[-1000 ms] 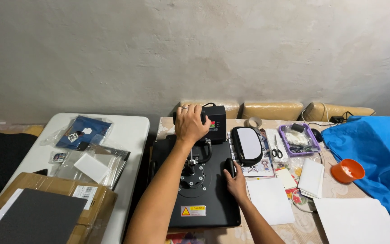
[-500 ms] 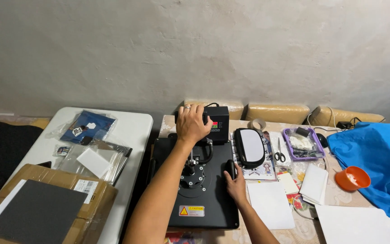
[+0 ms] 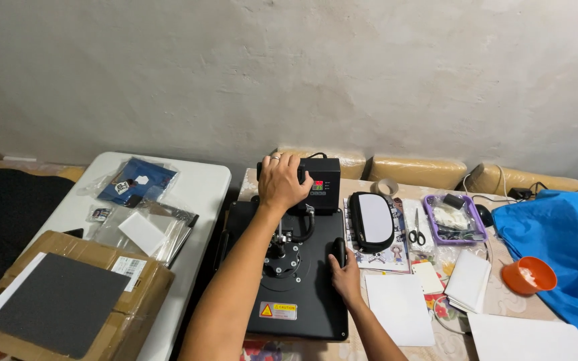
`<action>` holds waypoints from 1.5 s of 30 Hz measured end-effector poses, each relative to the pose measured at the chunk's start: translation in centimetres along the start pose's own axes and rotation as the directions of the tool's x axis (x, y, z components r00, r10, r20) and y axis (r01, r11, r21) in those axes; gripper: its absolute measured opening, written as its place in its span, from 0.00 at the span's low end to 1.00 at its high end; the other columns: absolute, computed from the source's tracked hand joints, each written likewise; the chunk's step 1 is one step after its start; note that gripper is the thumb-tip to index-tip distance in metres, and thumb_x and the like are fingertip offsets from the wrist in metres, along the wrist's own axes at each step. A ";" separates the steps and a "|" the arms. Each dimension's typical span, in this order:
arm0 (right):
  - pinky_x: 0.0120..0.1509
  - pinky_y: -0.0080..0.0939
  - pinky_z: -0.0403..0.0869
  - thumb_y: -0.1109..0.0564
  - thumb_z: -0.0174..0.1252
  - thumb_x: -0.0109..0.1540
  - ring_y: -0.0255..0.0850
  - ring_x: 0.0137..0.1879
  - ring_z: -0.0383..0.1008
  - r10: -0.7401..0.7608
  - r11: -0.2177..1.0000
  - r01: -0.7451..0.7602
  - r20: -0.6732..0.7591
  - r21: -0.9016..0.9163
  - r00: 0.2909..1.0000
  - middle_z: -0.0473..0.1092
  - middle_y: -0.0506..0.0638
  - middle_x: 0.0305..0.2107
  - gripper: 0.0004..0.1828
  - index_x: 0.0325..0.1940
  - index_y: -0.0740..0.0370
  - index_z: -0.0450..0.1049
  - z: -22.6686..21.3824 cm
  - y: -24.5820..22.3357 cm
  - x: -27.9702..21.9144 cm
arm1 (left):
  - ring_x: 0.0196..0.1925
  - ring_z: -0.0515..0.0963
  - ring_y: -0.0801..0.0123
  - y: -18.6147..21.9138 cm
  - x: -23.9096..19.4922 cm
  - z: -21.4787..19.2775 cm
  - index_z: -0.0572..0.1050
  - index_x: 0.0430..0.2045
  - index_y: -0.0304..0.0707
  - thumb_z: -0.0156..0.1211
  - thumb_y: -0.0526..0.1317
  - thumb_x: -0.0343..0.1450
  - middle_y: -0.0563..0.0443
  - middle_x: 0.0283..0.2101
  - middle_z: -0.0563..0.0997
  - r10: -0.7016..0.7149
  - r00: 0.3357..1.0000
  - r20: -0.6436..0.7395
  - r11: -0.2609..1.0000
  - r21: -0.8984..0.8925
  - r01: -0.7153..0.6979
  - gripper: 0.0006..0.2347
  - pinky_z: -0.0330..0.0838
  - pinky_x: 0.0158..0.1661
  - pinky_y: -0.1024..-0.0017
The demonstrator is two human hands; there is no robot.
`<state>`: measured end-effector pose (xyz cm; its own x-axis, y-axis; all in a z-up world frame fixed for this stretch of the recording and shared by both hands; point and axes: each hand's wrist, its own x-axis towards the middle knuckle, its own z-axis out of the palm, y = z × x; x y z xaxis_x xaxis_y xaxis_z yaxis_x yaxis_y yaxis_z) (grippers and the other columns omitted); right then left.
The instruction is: Operating a heat press machine to transfer a design onto a small pouch, including alignment and timing.
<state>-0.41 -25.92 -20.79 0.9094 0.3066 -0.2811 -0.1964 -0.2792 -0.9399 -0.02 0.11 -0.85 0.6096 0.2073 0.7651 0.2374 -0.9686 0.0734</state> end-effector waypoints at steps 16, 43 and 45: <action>0.48 0.42 0.77 0.46 0.64 0.70 0.42 0.33 0.77 -0.009 0.999 0.009 -0.011 -0.046 1.000 0.83 0.58 0.46 0.41 0.88 0.39 0.61 -0.3 -0.9 -0.9 | 0.45 0.82 0.49 0.1 -0.1 0.0 0.84 0.42 0.37 0.64 0.50 0.69 0.44 0.42 0.86 -0.014 1.000 0.018 1.000 -0.015 0.014 0.17 0.72 0.54 0.52; 0.52 0.54 0.88 0.47 0.71 0.69 0.64 0.57 0.87 -0.053 0.972 0.004 -0.199 -0.235 0.979 0.83 0.71 0.53 0.39 0.84 0.30 0.69 -0.1 2.2 0.6 | 0.38 0.80 0.49 0.4 0.2 -0.2 0.75 0.29 0.40 0.66 0.48 0.63 0.47 0.29 0.76 0.014 0.990 -0.144 0.989 -0.142 -0.035 0.12 0.73 0.47 0.54; 0.52 0.53 0.88 0.47 0.72 0.68 0.63 0.58 0.87 -0.063 0.970 0.009 -0.212 -0.244 0.975 0.83 0.71 0.54 0.39 0.83 0.28 0.70 -0.1 1.8 0.5 | 0.38 0.80 0.48 0.2 0.3 -0.1 0.74 0.28 0.41 0.67 0.48 0.61 0.46 0.29 0.75 0.018 0.986 -0.168 0.991 -0.127 -0.040 0.13 0.73 0.47 0.54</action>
<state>-0.26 -26.30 -22.58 0.9769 0.1234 -0.1742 -0.0927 -0.4900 -0.8668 0.19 -0.07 -0.56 0.4781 0.1641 0.8628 0.1154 -0.9856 0.1235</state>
